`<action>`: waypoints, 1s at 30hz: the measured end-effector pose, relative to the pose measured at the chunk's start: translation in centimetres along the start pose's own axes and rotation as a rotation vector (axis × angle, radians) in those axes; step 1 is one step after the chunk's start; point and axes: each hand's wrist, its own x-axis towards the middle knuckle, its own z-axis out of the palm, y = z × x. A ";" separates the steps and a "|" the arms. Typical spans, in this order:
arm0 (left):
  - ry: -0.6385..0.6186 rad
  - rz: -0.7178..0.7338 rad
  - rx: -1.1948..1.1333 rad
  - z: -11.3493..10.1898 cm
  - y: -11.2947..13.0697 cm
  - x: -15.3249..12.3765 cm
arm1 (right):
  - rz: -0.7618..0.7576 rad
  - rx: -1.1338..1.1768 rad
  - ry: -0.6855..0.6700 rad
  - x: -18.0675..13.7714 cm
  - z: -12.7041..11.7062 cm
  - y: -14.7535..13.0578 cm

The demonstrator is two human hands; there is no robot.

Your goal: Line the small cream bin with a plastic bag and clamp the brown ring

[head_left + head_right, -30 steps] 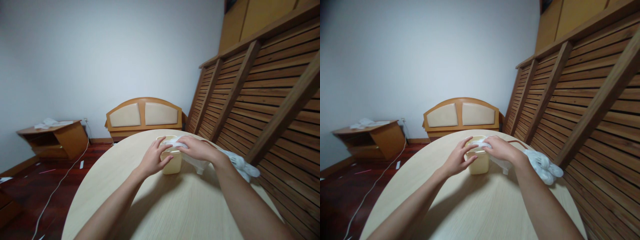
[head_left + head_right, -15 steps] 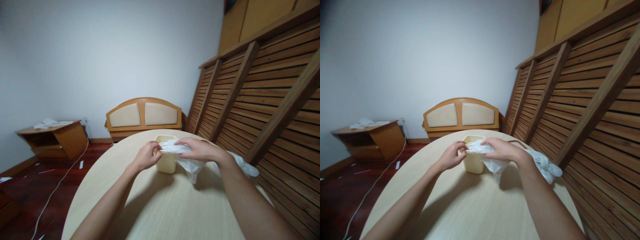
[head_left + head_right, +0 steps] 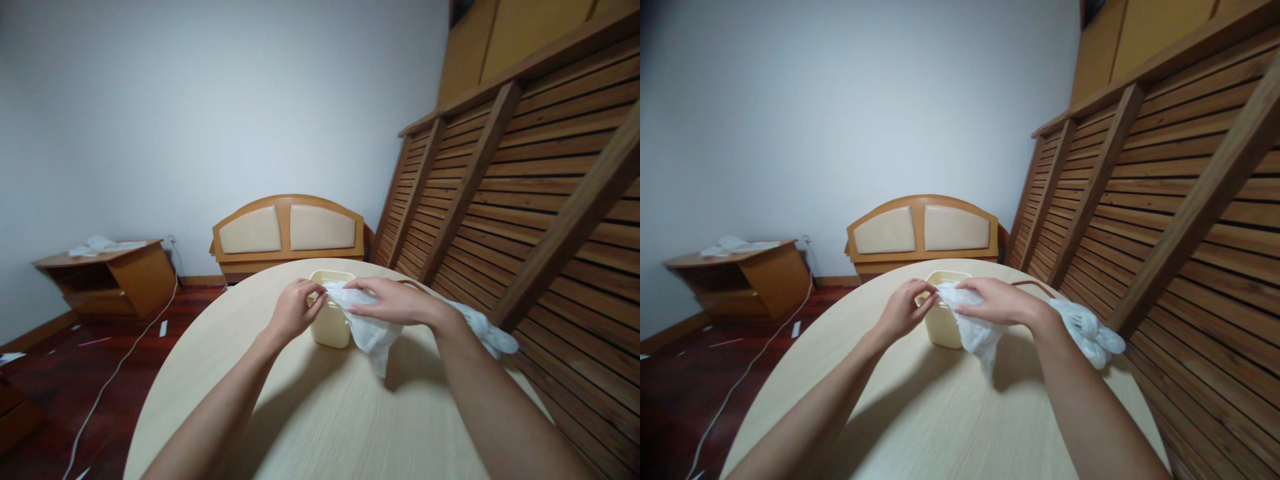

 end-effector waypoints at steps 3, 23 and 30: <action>0.032 -0.116 0.037 -0.4 -0.8 0.0 | 0.024 0.053 -0.003 -0.1 -0.2 -0.5; 0.073 -0.295 0.061 -0.9 -2.2 0.2 | 0.083 0.134 -0.042 -1.4 -1.2 1.8; 0.125 -0.327 -0.059 -1.3 -1.9 0.4 | 0.039 0.162 0.080 -1.3 -2.0 1.0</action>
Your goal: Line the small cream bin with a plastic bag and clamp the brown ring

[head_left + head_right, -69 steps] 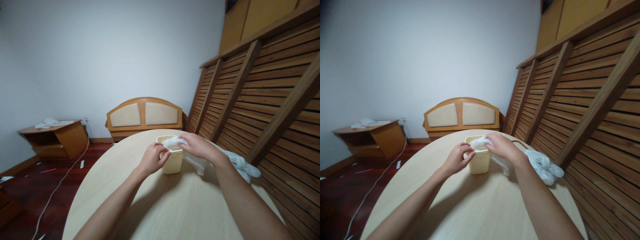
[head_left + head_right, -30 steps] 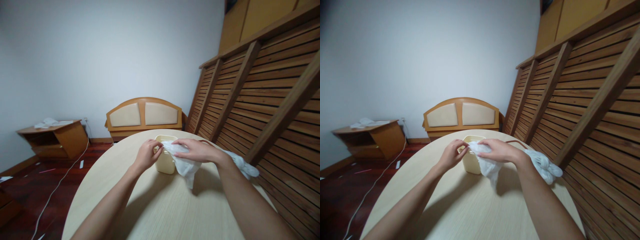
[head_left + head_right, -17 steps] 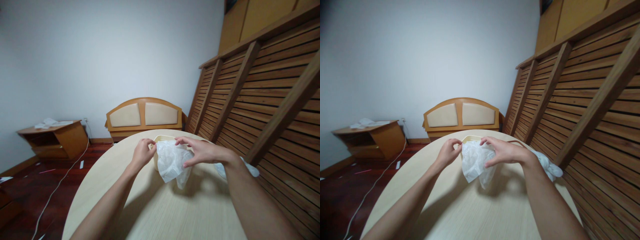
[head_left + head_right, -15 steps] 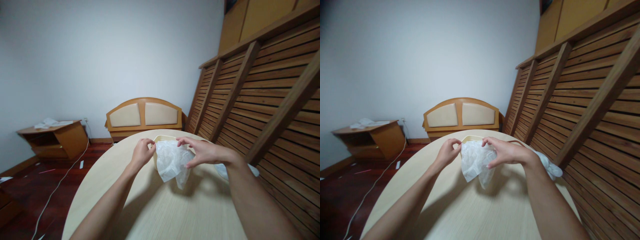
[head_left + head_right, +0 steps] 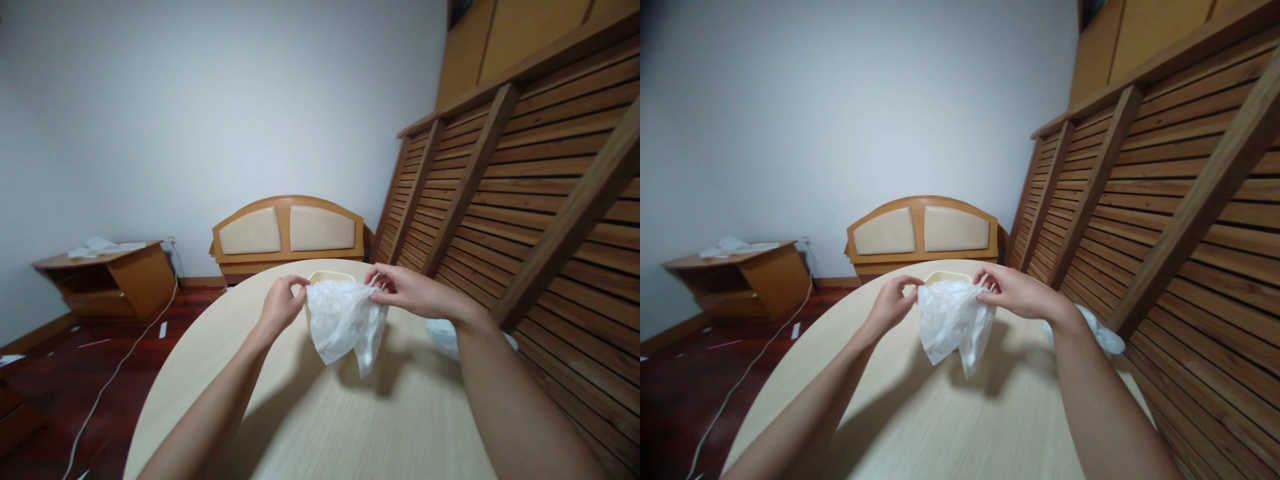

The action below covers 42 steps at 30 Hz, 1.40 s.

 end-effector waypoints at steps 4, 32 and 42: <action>0.186 0.070 -0.172 -0.8 2.2 -0.6 | 0.018 -0.055 0.207 0.3 0.0 -1.0; -0.268 0.143 0.009 -1.0 6.3 -3.1 | -0.184 0.282 0.101 1.1 1.8 -2.8; -0.164 -0.013 -0.267 -1.2 3.5 -1.5 | -0.011 0.180 0.031 0.6 0.9 -0.3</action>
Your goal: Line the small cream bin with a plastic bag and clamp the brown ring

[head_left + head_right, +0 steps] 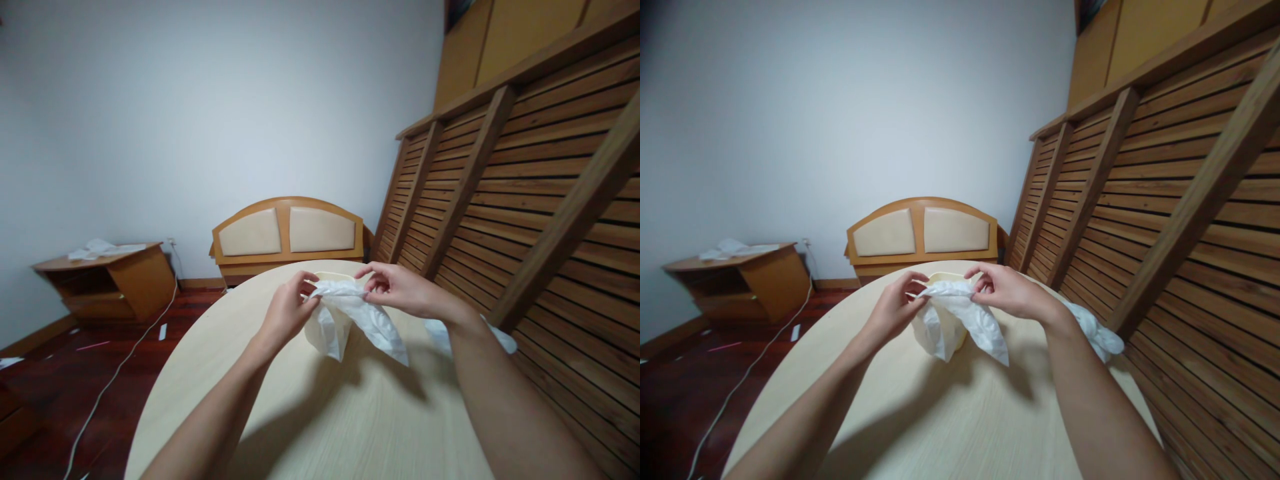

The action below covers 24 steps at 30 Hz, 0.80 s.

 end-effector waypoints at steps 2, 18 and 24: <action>0.005 0.002 -0.026 -0.4 -0.4 0.3 | 0.015 -0.004 -0.019 -0.1 -0.3 0.3; 0.163 0.452 0.171 -0.5 3.3 -1.5 | -0.016 -0.129 0.313 0.4 1.0 -2.2; 0.176 0.450 0.343 0.2 4.2 -2.1 | -0.065 -0.128 0.285 -0.2 2.2 -4.8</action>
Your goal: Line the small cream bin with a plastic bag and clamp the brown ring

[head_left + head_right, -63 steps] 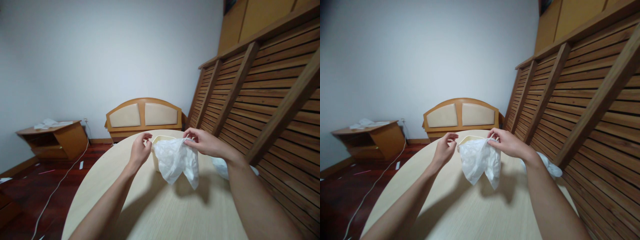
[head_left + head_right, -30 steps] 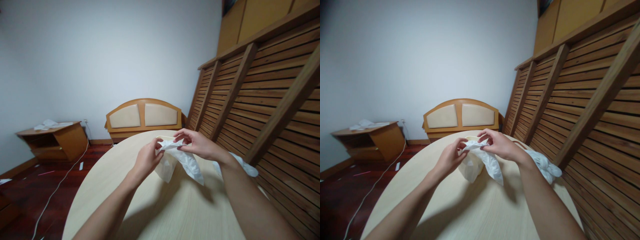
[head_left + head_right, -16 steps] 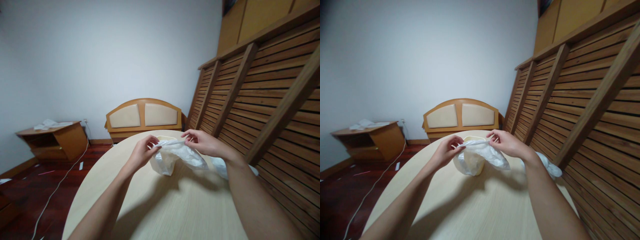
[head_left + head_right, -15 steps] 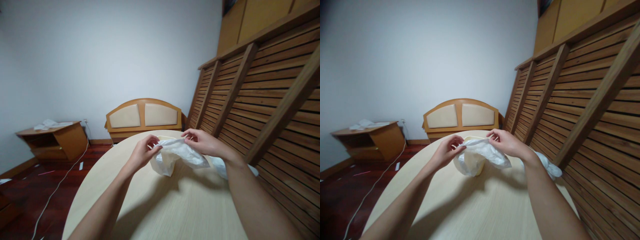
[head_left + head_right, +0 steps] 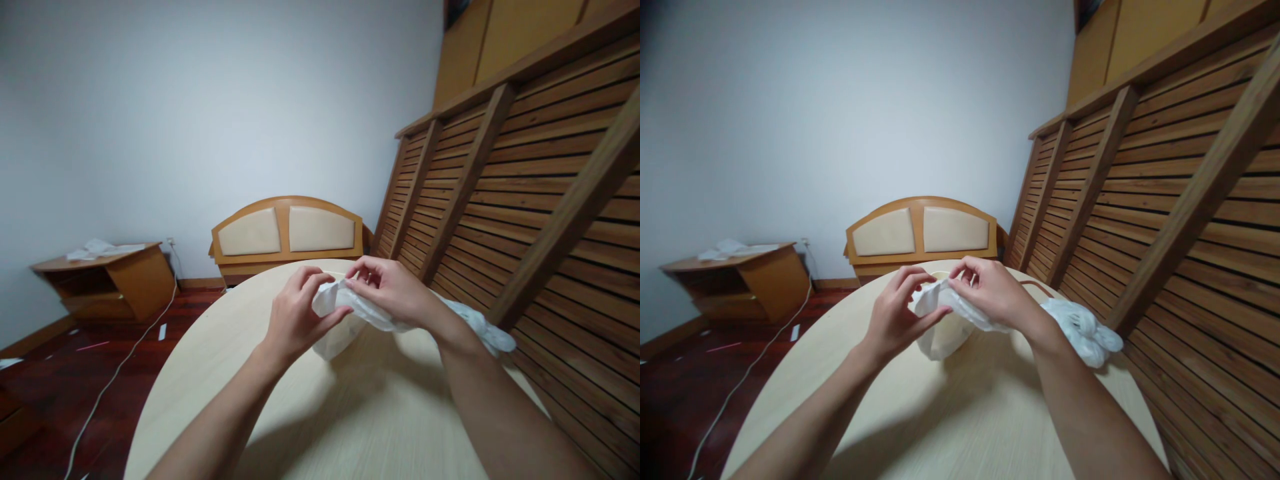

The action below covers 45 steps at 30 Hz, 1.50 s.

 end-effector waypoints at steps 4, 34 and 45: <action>-0.028 -0.050 0.055 0.3 0.1 -0.1 | -0.018 -0.008 -0.019 -0.2 0.0 -0.7; -0.009 -0.515 -0.120 1.1 -6.0 0.8 | 0.061 -0.170 -0.558 -1.6 -1.5 -0.7; 0.004 -0.542 -0.104 1.0 -5.8 1.0 | -0.037 -0.325 -0.443 -1.9 0.6 -1.5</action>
